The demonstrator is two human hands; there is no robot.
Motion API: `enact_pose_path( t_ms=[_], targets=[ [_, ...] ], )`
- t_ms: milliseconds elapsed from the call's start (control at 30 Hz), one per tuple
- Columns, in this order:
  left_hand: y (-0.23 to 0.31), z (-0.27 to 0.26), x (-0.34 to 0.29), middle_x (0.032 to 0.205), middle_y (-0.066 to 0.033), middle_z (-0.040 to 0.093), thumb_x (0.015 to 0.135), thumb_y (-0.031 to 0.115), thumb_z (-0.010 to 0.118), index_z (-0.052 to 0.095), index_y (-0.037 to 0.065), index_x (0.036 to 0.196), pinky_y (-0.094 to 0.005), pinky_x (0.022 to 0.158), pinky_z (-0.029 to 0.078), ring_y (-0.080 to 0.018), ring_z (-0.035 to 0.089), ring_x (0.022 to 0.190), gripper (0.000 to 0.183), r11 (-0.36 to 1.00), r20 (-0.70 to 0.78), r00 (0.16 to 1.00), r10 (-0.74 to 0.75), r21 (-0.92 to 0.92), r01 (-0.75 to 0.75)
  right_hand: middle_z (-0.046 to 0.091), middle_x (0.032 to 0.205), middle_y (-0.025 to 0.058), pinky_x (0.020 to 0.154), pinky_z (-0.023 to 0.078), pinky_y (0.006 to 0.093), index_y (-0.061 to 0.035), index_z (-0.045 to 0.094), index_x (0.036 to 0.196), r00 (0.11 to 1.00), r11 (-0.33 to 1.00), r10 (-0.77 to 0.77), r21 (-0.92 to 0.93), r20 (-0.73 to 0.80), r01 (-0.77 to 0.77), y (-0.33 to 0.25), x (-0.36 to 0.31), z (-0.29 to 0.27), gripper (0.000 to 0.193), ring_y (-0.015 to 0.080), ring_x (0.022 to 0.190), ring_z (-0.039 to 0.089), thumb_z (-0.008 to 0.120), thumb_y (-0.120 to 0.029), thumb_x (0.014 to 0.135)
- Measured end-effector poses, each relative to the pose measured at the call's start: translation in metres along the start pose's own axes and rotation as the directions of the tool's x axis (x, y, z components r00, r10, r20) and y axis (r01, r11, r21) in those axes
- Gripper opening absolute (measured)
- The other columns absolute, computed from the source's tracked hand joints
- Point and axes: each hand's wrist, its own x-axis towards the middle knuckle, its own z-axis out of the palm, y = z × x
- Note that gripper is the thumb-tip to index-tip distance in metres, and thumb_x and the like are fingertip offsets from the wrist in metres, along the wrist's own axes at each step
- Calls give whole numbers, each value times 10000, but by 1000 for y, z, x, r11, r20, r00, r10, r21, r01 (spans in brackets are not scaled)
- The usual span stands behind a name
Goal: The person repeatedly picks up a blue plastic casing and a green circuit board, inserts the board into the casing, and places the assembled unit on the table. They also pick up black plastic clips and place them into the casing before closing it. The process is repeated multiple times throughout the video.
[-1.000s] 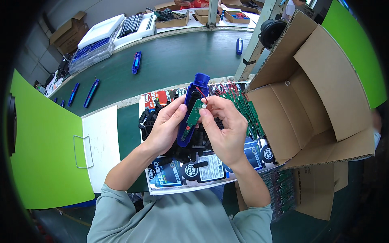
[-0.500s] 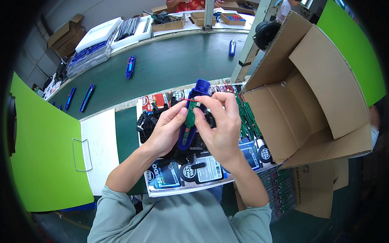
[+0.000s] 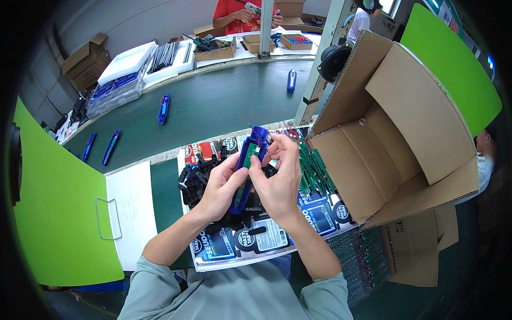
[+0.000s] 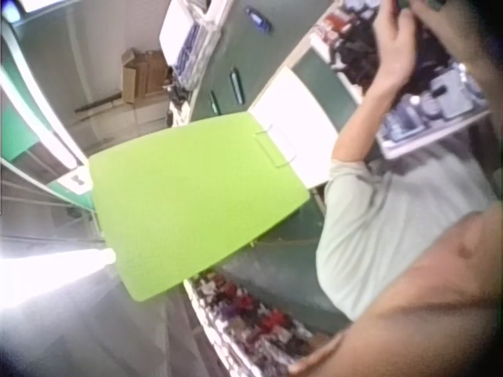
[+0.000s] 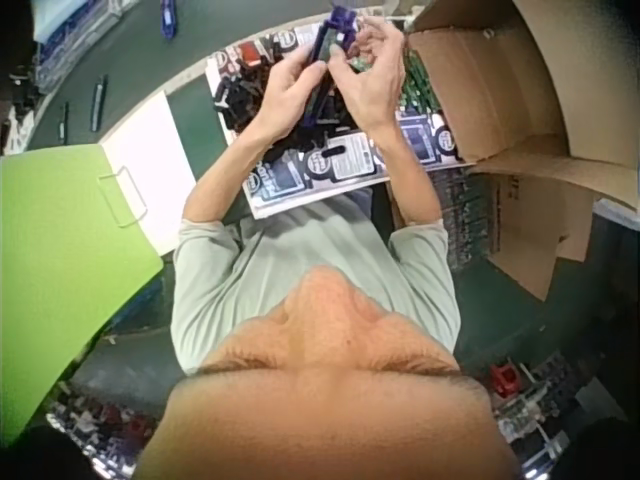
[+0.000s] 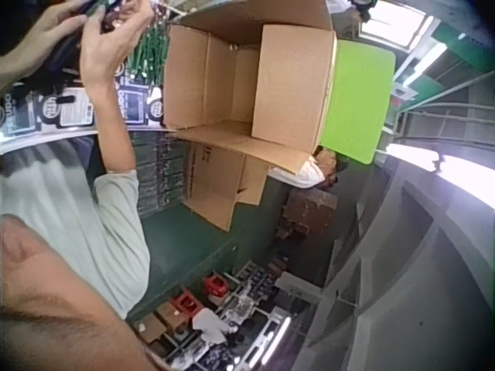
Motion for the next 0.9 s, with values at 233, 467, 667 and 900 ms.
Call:
enact_pose_path(
  t_ms=[233,467,667,900],
  targets=[
    [-4,-5,2,913,-40,634,1018,50,457,528,-39,1333,-238,655,511,-71,594,729,335,944,-66,992,107,321,-81,624,986,54,684,437,278,-29,482,1330,983,983,160,77,94,-168,-2,1,2,598,113,791,608,776,-54,811],
    [24,-92,34,954,-66,676,1006,56,466,563,-46,1279,-251,723,527,-91,629,792,307,870,-193,967,164,490,-50,652,920,40,698,454,272,-22,558,1289,976,967,212,133,43,-216,54,-17,-37,452,107,810,626,727,-68,873],
    [21,-237,73,991,-218,722,917,94,543,598,-26,1230,-403,823,536,-304,720,914,339,435,-402,849,343,869,236,649,899,63,678,437,298,-10,637,1178,960,946,265,-215,93,-241,84,-70,-72,314,145,756,606,701,-40,872],
    [16,-317,103,1159,-190,619,895,83,533,646,96,1207,-507,924,500,-404,612,1099,332,-48,-433,856,282,885,463,655,887,78,676,475,314,-11,661,1119,960,916,280,-297,-15,-272,80,-86,-94,266,174,765,628,702,-17,857]
  ],
)
